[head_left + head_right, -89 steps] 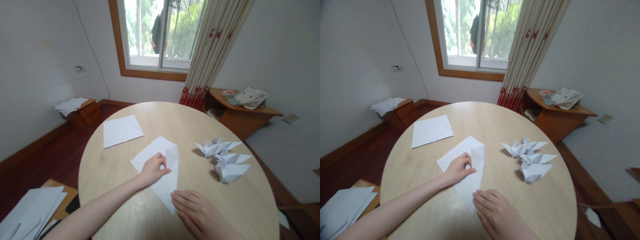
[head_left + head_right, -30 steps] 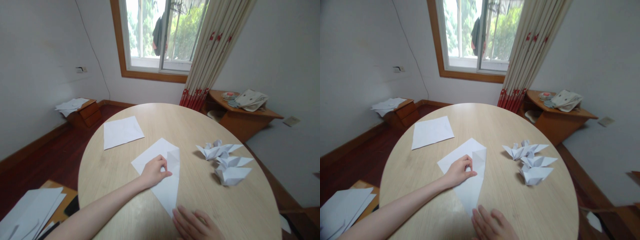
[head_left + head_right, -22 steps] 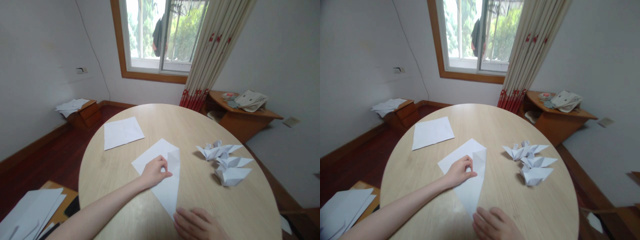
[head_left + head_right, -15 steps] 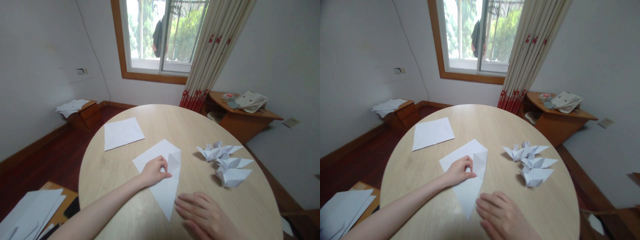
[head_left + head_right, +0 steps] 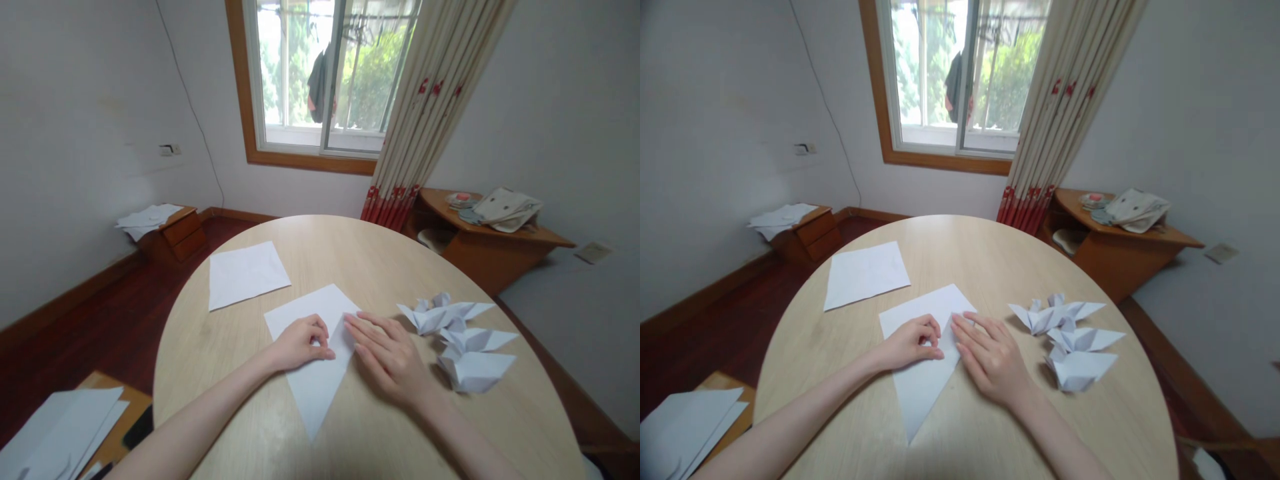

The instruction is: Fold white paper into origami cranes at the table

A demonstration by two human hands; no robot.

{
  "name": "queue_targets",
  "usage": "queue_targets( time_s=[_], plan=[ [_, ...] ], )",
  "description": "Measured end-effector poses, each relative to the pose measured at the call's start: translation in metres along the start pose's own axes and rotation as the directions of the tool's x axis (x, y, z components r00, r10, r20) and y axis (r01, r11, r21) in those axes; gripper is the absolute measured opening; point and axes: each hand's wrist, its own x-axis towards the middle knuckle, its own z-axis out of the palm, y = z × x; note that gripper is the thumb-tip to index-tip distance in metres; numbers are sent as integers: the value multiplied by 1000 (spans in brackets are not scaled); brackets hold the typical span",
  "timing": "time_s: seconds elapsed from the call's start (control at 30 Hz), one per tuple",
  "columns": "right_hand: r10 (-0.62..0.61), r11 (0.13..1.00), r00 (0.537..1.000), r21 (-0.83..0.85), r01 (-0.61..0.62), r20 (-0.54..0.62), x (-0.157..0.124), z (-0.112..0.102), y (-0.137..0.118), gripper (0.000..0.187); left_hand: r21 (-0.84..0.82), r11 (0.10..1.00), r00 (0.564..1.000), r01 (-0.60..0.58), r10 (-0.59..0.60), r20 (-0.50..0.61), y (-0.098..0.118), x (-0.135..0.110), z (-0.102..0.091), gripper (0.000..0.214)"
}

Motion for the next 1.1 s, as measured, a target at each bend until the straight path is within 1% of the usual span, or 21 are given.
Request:
queue_targets(
  time_s=[0.07,0.17,0.27,0.33,0.43,0.5,0.57,0.63,0.73,0.8,0.83,0.9,1.0,1.07,1.1],
  plan=[
    [18,999,999,-52,-16,39,-5,7,1,47,24,999,999,-38,39,-7,0,-1,1,20],
    [24,992,994,-125,-11,103,-11,12,1,53,107,992,997,-69,71,-14,4,-2,2,19],
    [30,985,991,-171,-7,133,-14,13,2,56,156,986,998,-56,58,-12,12,-5,2,18],
    [27,985,989,-175,-1,143,-15,12,2,58,143,988,999,-50,52,-10,17,-6,1,17],
    [9,989,989,-150,14,145,-16,8,2,58,44,996,996,-82,83,-17,21,-9,0,18],
    [-4,992,991,-124,21,136,-16,5,3,56,-43,993,994,-108,108,-9,24,-10,0,20],
    [-18,995,991,-92,30,129,-15,0,4,53,-95,988,992,-123,124,6,26,-12,0,20],
    [-33,998,989,-47,40,146,-16,-4,6,51,-97,985,989,-142,145,29,28,-15,1,16],
    [-18,1000,973,24,13,228,-18,-10,8,44,-47,981,978,-188,191,80,29,-18,3,10],
    [23,998,950,43,-38,311,-21,-13,8,41,-6,977,971,-213,212,114,29,-20,4,7],
    [50,997,931,42,-70,361,-22,-14,8,41,10,975,968,-220,217,127,29,-21,4,6],
    [108,990,872,26,-136,477,-24,-15,6,45,32,974,965,-223,216,147,29,-22,4,4],
    [194,972,761,-18,-233,619,-25,-15,1,51,52,973,963,-223,212,165,31,-22,3,4],
    [226,960,716,-25,-279,661,-26,-14,-1,51,62,972,961,-227,213,176,31,-21,2,6],
    [231,955,706,-19,-295,669,-27,-13,-2,49,66,971,960,-229,214,181,32,-21,1,7]
  ],
)
